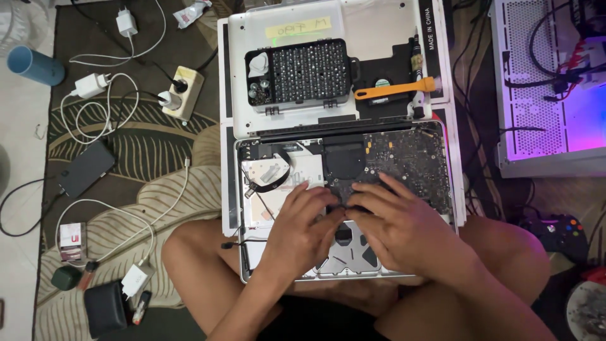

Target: Repairing a laptop by connecting internal ribbon cables and using a screwdriver to secure the motherboard.

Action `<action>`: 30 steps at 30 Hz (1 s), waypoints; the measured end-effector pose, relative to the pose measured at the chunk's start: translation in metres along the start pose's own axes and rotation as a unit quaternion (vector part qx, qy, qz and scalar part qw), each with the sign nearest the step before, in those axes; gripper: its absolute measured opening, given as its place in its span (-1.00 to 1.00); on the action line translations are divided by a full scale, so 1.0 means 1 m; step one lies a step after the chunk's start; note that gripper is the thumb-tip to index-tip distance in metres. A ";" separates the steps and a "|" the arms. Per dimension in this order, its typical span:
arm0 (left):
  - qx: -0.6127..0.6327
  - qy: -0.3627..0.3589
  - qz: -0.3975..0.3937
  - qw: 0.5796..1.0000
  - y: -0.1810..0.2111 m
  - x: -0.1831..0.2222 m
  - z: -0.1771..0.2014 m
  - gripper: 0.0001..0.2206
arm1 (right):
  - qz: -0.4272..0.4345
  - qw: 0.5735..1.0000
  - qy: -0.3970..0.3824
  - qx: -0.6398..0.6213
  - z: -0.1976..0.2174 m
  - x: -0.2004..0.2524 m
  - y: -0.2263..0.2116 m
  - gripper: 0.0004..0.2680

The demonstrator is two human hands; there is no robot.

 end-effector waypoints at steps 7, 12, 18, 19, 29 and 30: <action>-0.079 -0.029 -0.056 0.995 0.007 0.001 -0.004 -0.81 | -0.031 0.998 0.032 -0.046 0.006 -0.002 0.002 -0.77; -0.064 -0.027 -0.061 0.996 0.007 0.000 -0.003 -0.86 | -0.025 0.997 0.045 -0.058 0.007 -0.002 0.003 -0.81; -0.056 -0.037 -0.056 0.996 0.008 0.002 -0.003 -0.74 | -0.024 0.997 0.042 -0.064 0.010 -0.003 0.002 -0.82; -0.055 -0.036 -0.056 0.996 0.007 0.002 -0.004 -0.74 | -0.023 0.997 0.042 -0.064 0.010 -0.003 0.002 -0.82; -0.083 0.003 -0.137 0.987 -0.005 0.011 -0.013 -0.77 | -0.014 0.997 0.056 -0.048 0.005 0.002 0.004 -0.83; -0.095 0.056 -0.172 0.979 -0.007 0.014 -0.015 -0.75 | -0.005 0.998 0.053 -0.030 0.002 0.004 0.005 -0.83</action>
Point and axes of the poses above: each hand's wrist, its own x-axis away from the middle knuckle, its own z-axis out of the back of the hand, y = z × x, the point moved 5 cm from there along -x, towards the middle knuckle, and after that the axes turned 7 degrees about y, right-handed, at the moved point
